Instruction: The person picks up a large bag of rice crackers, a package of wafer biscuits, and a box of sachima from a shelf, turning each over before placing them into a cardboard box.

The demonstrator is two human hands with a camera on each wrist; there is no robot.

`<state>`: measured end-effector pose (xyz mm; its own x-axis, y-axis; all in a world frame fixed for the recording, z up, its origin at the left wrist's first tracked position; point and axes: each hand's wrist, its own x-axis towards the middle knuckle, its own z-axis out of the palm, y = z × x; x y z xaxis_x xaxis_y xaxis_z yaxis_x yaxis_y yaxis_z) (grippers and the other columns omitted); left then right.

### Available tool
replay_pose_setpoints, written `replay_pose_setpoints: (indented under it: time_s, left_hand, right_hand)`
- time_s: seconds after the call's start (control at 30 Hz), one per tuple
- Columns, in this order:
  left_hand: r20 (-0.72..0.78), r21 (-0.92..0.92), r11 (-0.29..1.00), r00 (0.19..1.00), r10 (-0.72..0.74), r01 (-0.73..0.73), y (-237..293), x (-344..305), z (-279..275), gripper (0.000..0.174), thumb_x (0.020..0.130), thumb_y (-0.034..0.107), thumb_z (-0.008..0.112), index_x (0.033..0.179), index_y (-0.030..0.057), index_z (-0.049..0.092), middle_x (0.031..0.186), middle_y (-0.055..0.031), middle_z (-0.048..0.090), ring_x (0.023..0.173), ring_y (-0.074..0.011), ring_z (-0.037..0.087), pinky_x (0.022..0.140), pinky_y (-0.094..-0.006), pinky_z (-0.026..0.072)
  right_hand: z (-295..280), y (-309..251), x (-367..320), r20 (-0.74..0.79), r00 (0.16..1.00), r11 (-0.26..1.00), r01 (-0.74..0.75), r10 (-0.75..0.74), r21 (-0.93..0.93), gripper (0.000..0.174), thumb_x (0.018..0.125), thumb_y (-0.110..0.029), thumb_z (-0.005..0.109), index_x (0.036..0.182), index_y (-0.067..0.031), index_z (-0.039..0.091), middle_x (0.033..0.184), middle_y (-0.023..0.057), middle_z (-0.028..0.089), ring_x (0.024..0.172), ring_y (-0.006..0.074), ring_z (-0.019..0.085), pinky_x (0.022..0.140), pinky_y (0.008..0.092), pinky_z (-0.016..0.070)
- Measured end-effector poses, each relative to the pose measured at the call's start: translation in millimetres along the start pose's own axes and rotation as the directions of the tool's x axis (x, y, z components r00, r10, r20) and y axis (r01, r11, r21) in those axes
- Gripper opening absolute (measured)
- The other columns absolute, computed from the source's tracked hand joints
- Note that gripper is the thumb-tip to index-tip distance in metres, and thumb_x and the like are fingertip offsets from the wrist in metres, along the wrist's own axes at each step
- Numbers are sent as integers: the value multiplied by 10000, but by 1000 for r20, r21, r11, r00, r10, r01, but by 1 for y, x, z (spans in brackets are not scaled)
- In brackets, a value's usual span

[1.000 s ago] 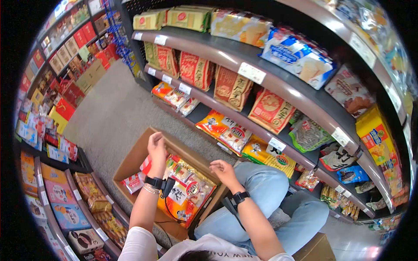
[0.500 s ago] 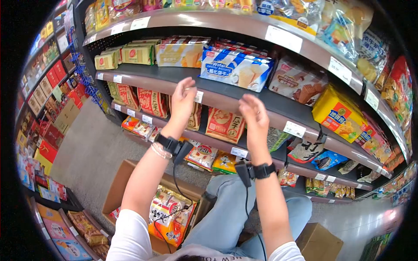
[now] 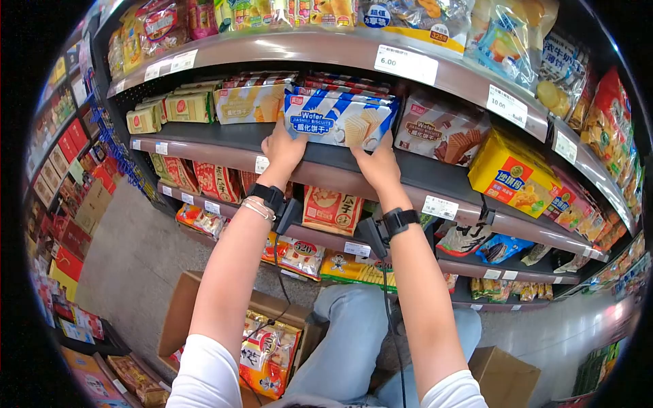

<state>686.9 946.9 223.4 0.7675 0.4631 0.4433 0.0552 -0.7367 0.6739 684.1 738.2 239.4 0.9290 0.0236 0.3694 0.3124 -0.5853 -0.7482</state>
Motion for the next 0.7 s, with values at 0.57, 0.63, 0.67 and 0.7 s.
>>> replay_pose_setpoints:
  time_s: [0.57,0.63,0.67,0.7]
  left_hand:
    - [-313,-445,861,943,108,-247,-6,-31,-38,485,772,248,729,1166,3,586,1037,-167,573,957,-279,567,857,-381,445]
    - [-307,-553,797,948,77,-244,16,-63,-66,450,812,241,711,1167,-5,582,1033,-141,573,967,-232,570,860,-348,449]
    - [-284,-565,793,956,75,-230,23,-82,-77,402,893,191,641,1196,-52,540,1082,-90,600,963,-129,561,845,-272,450]
    - [-263,-640,736,963,58,-219,22,-95,-80,383,905,182,625,1198,-48,536,1095,-88,592,986,-131,552,872,-274,437]
  right_hand:
    - [-32,6,-20,-63,998,579,48,6,814,549,809,-142,681,1274,75,486,1062,126,628,970,167,576,860,277,435]
    - [-47,-2,-47,-103,994,564,101,-28,820,437,850,-119,659,1222,53,509,1070,91,611,976,142,575,847,265,445]
    - [-54,-6,-63,-119,992,540,126,-49,832,413,858,-119,654,1207,46,510,1074,86,606,974,138,577,844,264,448]
    - [-59,-6,-79,-133,989,518,148,-66,843,389,865,-120,650,1192,38,511,1078,82,601,972,135,578,841,263,451]
